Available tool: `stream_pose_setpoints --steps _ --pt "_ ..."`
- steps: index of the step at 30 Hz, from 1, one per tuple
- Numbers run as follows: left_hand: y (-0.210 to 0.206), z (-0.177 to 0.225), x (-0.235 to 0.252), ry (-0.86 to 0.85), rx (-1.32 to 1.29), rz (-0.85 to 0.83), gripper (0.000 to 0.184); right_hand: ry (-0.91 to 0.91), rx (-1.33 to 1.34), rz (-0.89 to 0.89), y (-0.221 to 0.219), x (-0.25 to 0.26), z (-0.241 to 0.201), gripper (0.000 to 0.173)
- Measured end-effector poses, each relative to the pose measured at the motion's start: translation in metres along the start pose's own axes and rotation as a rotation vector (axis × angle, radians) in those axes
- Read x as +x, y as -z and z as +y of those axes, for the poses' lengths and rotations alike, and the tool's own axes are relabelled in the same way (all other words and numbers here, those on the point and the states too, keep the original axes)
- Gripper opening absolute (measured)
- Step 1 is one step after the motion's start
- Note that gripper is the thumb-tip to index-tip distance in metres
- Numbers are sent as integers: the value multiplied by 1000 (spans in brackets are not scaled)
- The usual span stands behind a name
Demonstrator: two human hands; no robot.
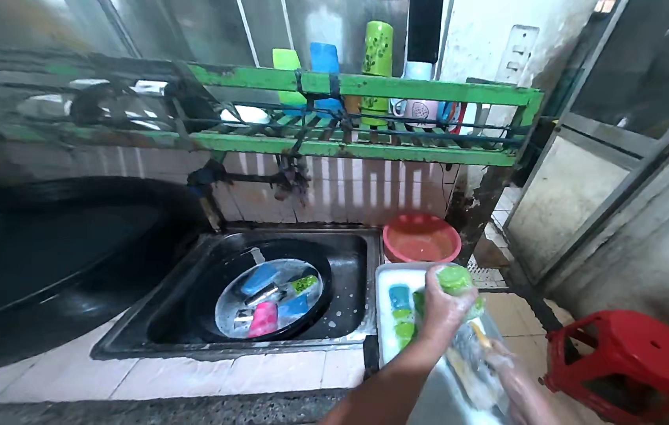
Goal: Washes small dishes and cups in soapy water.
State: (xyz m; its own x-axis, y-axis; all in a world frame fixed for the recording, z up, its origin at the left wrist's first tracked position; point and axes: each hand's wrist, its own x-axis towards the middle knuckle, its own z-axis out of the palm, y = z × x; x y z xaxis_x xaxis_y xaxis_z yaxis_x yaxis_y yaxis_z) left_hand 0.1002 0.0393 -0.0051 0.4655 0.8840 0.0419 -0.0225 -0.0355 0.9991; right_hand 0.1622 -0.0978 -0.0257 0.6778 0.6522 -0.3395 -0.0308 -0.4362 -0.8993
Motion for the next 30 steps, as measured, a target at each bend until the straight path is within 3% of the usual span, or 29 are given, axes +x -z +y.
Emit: stream_pose_setpoints --steps 3,6,8,9,11,13,15,16,17,19,20,22,24,27,28,30 --pt "7 -11 -6 208 -296 102 70 110 290 87 -25 -17 -35 36" --pt "18 -6 -12 322 -431 67 66 385 -45 122 -44 -20 -37 51" --pt "18 -1 -18 341 -430 70 63 751 -404 200 -48 3 -17 39" --pt "15 -1 -20 326 -423 87 63 840 -545 196 -47 12 -11 33" --pt "14 -7 -20 300 -430 95 66 740 -561 72 -46 16 -14 31" --pt "25 -13 -15 291 -408 42 70 357 -156 -66 -47 9 -36 37" --pt "41 -13 -11 318 -401 -43 70 90 293 -114 -52 -5 -57 27" --pt "46 -10 -10 325 -434 -82 68 81 300 -101 -56 -12 -64 26" --pt "49 -7 -9 323 -445 -117 66 152 134 -64 -59 -16 -66 28" --pt "45 -10 -10 321 -383 -134 66 434 -397 -9 -60 -10 -49 35" --pt "37 -12 -11 318 -344 -81 65 596 -665 3 -58 1 -32 33" --pt "20 -13 -14 336 -312 50 66 633 -952 -90 -50 16 -14 36" --pt "20 -16 -16 374 -369 48 70 451 -678 -113 -47 13 -23 37" --pt "39 -27 -16 369 -456 -149 69 35 186 -43 -50 -7 -55 19" --pt "43 -24 -14 376 -491 -187 67 28 212 -30 -52 -13 -61 19" --pt "43 -17 -13 386 -497 -200 63 209 -220 -49 -53 -17 -59 32"
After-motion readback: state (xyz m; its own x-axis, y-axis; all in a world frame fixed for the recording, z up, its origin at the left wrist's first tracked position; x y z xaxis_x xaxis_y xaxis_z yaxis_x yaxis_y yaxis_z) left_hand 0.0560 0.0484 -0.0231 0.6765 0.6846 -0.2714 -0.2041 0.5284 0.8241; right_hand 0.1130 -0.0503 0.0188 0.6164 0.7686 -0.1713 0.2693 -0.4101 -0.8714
